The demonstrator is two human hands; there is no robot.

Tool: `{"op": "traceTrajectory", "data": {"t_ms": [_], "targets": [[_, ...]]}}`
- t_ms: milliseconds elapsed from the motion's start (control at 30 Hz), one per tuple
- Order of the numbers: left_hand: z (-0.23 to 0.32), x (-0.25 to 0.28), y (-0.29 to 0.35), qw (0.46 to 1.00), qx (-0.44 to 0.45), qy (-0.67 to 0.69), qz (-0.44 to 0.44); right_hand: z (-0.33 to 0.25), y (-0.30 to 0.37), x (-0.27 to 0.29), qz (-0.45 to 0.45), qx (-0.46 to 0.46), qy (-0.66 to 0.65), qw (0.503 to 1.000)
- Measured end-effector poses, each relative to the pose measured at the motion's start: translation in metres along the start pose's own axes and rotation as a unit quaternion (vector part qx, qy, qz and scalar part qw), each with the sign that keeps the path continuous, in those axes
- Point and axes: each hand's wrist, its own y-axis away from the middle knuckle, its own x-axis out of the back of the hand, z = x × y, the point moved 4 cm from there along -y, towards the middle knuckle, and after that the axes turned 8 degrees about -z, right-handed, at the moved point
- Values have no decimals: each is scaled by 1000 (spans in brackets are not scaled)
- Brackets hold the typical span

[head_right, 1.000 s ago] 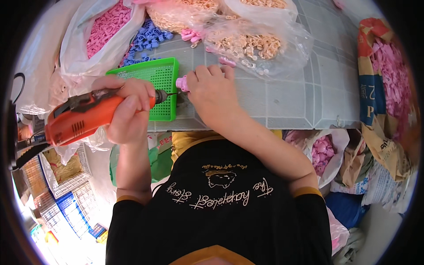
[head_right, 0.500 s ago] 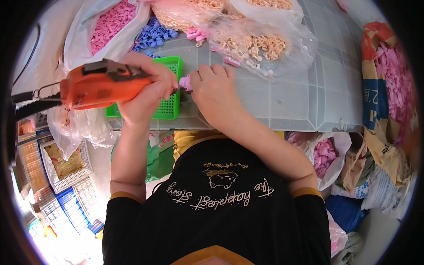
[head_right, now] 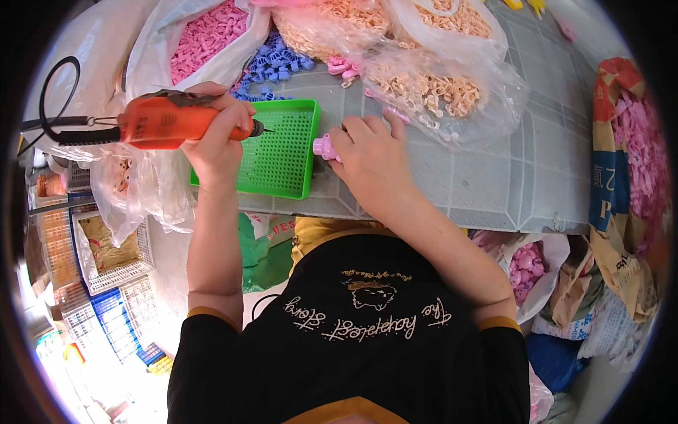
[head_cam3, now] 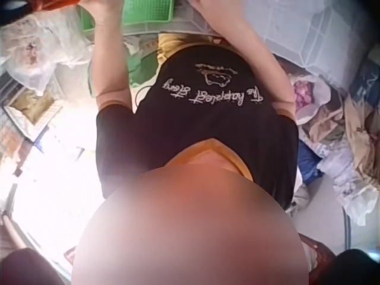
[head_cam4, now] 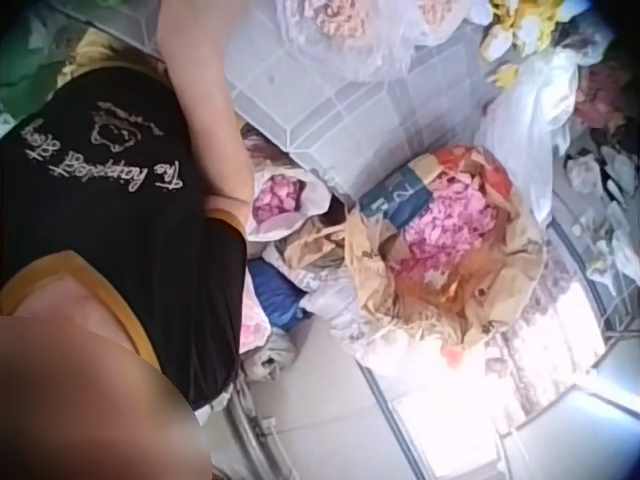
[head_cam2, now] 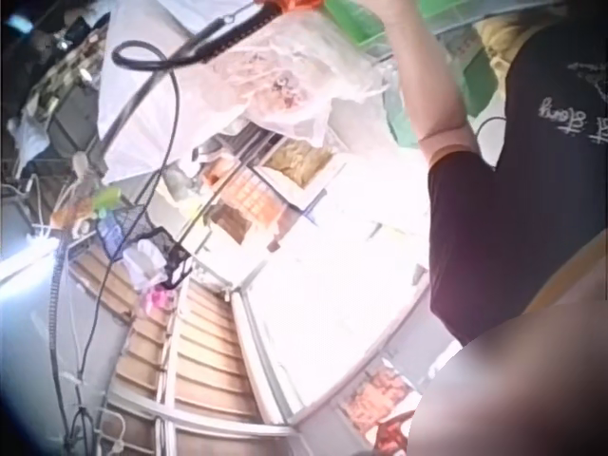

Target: Assembling a small pink character toy by attaching decorative parts and using a hot air tool.

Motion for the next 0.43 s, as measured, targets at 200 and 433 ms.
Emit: {"op": "traceTrajectory", "data": {"t_ms": [200, 433], "targets": [[-15, 1, -12, 999, -20, 30, 15, 2, -2, -1, -5, 20, -11, 1000], [-19, 2, -14, 1000, -18, 6, -2, 1, -3, -1, -12, 17, -13, 1000]]}}
